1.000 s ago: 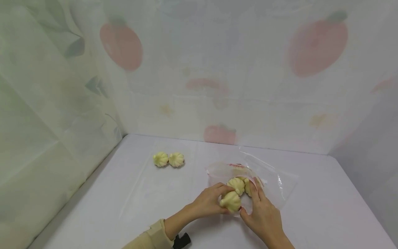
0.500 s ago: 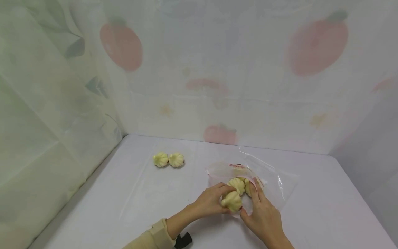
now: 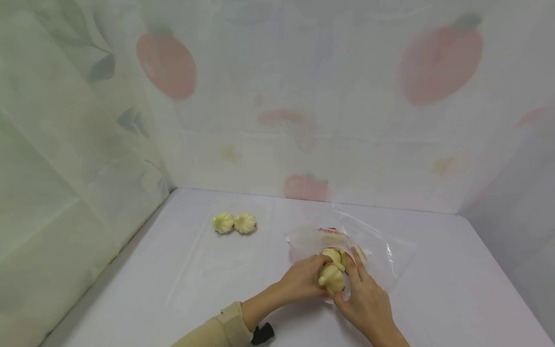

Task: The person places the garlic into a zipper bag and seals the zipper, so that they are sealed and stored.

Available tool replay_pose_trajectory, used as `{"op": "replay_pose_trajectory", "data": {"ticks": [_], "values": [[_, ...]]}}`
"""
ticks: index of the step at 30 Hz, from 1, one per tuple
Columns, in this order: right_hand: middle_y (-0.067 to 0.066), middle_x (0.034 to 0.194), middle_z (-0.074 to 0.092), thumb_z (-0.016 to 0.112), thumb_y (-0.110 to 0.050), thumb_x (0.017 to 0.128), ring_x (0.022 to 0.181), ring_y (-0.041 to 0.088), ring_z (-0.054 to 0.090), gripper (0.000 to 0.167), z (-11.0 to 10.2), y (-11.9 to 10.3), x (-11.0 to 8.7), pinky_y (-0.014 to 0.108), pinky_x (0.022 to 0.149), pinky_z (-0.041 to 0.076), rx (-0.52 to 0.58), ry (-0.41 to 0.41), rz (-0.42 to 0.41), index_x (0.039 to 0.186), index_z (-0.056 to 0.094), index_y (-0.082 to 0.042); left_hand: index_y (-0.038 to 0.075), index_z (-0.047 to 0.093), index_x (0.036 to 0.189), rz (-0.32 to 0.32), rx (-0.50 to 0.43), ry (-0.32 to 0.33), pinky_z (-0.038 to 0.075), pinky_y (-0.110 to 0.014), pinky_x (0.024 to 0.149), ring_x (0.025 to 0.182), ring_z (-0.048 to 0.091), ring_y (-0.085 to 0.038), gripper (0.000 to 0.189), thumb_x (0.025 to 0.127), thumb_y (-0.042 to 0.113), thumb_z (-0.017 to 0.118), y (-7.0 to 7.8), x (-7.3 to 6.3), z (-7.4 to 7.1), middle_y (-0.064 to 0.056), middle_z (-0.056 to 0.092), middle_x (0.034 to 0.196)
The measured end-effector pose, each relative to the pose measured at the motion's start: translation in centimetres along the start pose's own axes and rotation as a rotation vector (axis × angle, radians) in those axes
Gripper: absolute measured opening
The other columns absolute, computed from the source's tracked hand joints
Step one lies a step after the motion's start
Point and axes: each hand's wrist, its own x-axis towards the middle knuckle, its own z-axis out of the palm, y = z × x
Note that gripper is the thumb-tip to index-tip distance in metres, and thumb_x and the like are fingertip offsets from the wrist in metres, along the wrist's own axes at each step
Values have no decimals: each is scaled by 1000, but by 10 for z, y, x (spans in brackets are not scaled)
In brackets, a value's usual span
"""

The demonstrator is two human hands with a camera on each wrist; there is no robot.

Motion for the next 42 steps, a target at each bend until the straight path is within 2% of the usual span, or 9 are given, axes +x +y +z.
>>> {"op": "replay_pose_trajectory", "data": {"ticks": [5,8,14,21,30,35,42], "values": [[22,138,51,84,-16,54,45,-2,23,89,0,0,-1,19,36,27,5,16,-16,134,49,1,10,59,111,16,-9,26,46,-11,74,85,58,-3,56,67,25,90,4,1,2,2,62,101],[22,138,51,84,-16,53,45,-3,23,90,0,1,-1,19,36,26,3,22,-26,134,49,2,8,62,111,18,15,26,47,-11,75,85,58,-5,54,68,24,89,6,1,2,1,60,102],[23,139,50,84,-15,54,46,-3,22,89,0,0,-2,18,37,25,3,9,-34,134,49,4,6,64,116,-1,-12,6,47,-14,81,94,60,-7,54,69,23,88,8,3,2,-1,62,108],[21,140,49,84,-15,54,46,-3,24,90,1,-1,-2,20,38,27,23,-20,-17,135,48,4,8,64,105,36,-19,25,46,-12,74,83,59,-3,41,74,23,85,9,6,4,3,67,94],[22,140,49,86,-14,52,46,-3,24,93,1,0,-1,20,38,28,24,9,-55,135,48,5,6,65,106,76,14,45,47,-14,77,87,59,-6,34,77,14,81,13,10,3,0,64,97],[24,136,52,86,-12,52,47,-2,25,90,1,0,0,19,38,29,30,26,-73,132,50,6,5,67,104,103,41,89,47,-13,76,86,60,-6,35,73,12,82,16,15,2,0,65,95],[27,131,55,85,-10,51,47,-4,22,88,1,0,1,15,38,27,40,26,-86,130,51,7,8,68,106,80,90,69,47,-15,82,92,61,-6,45,68,20,89,22,23,4,3,68,98]]}}
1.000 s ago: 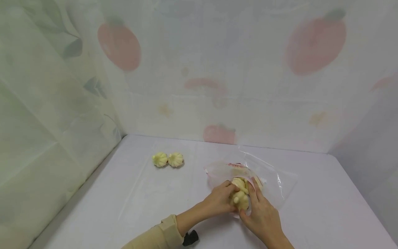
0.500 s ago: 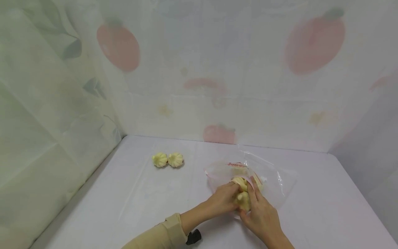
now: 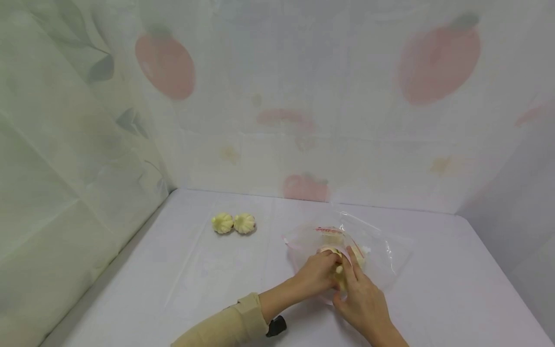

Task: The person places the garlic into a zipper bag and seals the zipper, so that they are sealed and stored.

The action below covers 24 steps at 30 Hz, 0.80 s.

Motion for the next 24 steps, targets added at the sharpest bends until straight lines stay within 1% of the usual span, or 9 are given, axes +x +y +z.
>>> {"op": "replay_pose_trajectory", "data": {"ticks": [5,12,17,20,24], "values": [[27,134,52,84,-9,51,47,-6,19,88,0,0,-1,14,37,25,12,-3,0,131,51,8,10,68,106,6,22,1,47,-19,86,99,61,-8,45,67,21,89,-1,3,5,3,69,102],[27,135,52,86,-9,50,48,-6,20,90,0,0,-1,14,38,26,11,0,-3,131,50,8,12,68,108,22,71,-12,45,-17,89,102,61,-8,47,67,24,89,-2,10,8,5,70,102],[26,135,51,86,-11,51,47,-4,21,91,-1,-1,-1,15,38,25,2,-10,12,132,50,7,13,69,110,9,79,-25,46,-16,86,100,62,-8,47,68,22,88,-2,14,8,5,69,103],[27,133,53,86,-10,51,47,-4,21,89,-1,-1,0,15,38,25,3,-15,23,131,50,9,14,68,111,-9,87,-38,47,-17,86,100,62,-8,49,68,22,89,-1,16,10,5,69,105],[29,129,54,87,-10,50,46,-4,20,88,-2,-1,0,15,38,25,6,-14,26,128,51,11,15,67,110,-23,111,-47,48,-18,83,98,62,-8,47,68,20,88,0,19,12,7,69,103]]}}
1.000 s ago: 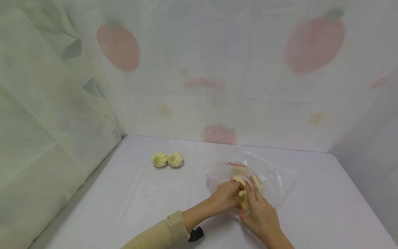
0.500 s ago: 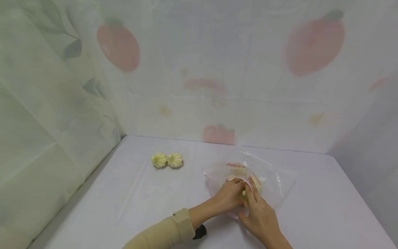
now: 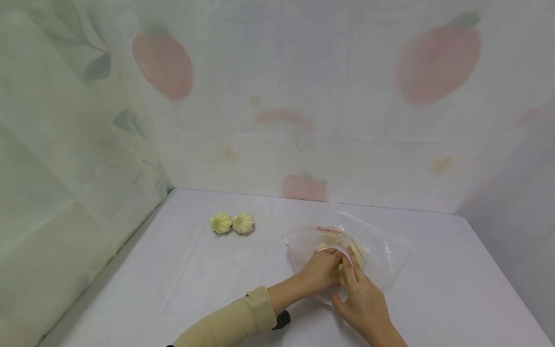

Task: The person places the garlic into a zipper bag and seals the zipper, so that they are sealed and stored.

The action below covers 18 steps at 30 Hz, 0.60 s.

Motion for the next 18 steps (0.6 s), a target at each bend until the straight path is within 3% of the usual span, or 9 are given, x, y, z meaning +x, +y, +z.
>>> {"op": "replay_pose_trajectory", "data": {"ticks": [9,18], "values": [[28,128,55,87,-12,50,47,-1,26,86,1,1,0,17,38,29,-12,12,-12,126,52,12,18,66,113,-40,69,-34,49,-20,79,96,62,-8,45,72,21,84,3,2,0,6,67,107],[27,132,53,88,-12,51,47,-3,22,89,0,1,0,16,38,27,-13,-7,11,129,51,10,14,67,118,-14,65,-16,48,-19,84,104,61,-7,49,73,23,83,0,-3,0,5,67,113]]}}
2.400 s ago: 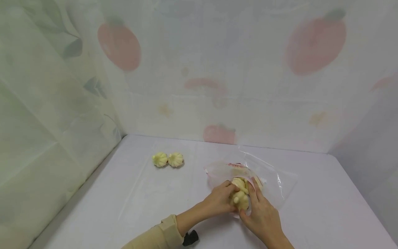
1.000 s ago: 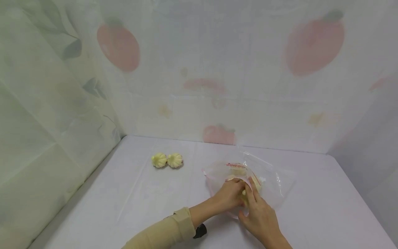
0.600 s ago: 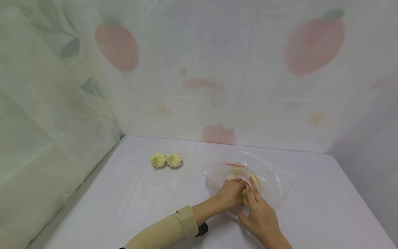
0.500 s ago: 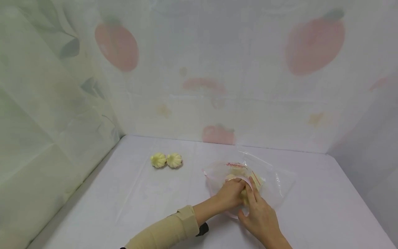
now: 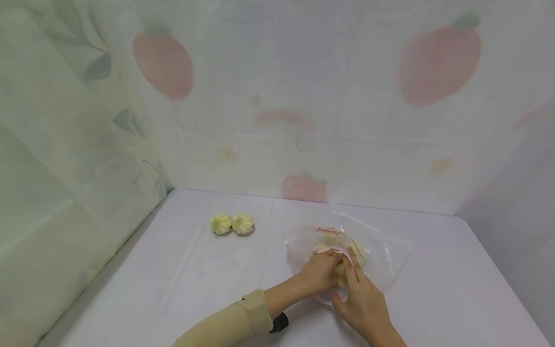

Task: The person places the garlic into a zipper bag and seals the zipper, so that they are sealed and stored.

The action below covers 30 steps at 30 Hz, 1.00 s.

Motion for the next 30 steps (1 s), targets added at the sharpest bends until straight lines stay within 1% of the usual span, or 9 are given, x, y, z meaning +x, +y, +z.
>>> {"op": "replay_pose_trajectory", "data": {"ticks": [3,7,10,14,19,22,26,29,30], "values": [[25,134,51,88,-13,51,47,-3,21,91,0,0,0,17,38,26,-2,13,-10,131,49,7,15,65,121,-19,-59,2,50,-20,81,106,61,-9,53,72,22,84,-3,-7,-5,4,66,119],[24,134,51,88,-13,51,47,-2,22,94,1,1,1,19,37,27,2,27,-20,134,47,4,17,65,121,-26,-121,16,49,-18,82,105,61,-8,53,73,24,85,-9,-16,-14,5,66,117],[24,136,50,88,-13,52,46,-3,21,95,1,1,1,18,37,27,10,21,-20,135,45,4,17,65,120,-22,-130,22,47,-16,85,105,60,-5,53,72,26,86,-12,-23,-21,8,67,114],[25,137,49,88,-12,52,46,-5,20,97,1,2,0,18,37,26,14,22,-27,137,44,4,16,66,120,-29,-160,22,47,-13,81,101,60,-3,54,72,24,87,-16,-34,-30,8,67,111],[23,139,49,88,-14,51,46,-4,23,98,1,3,1,20,37,29,-2,26,-24,137,44,3,17,66,120,-33,-210,19,48,-20,89,113,59,-8,52,72,23,86,-22,-48,-35,6,66,118],[23,139,49,88,-14,52,46,-3,23,97,0,3,1,21,37,29,-9,22,-19,137,44,3,17,66,118,-39,-238,30,49,-22,89,116,58,-9,50,72,22,86,-27,-55,-37,5,66,121],[23,138,49,88,-14,52,45,-1,25,96,0,2,1,22,37,30,-14,19,-16,136,45,3,16,67,119,-52,-297,44,49,-18,77,100,61,-5,50,73,20,85,-35,-62,-37,5,66,120],[24,138,49,88,-15,53,46,0,27,95,0,1,1,23,38,32,-20,17,-13,136,45,3,16,66,121,-67,-344,54,47,-16,72,92,61,-4,51,74,19,85,-42,-67,-36,6,66,118],[24,138,49,88,-15,53,46,1,27,95,0,1,1,23,38,32,-22,16,-12,136,45,3,16,67,121,-76,-358,64,47,-17,72,93,61,-4,50,74,19,85,-44,-69,-36,6,66,117]]}}
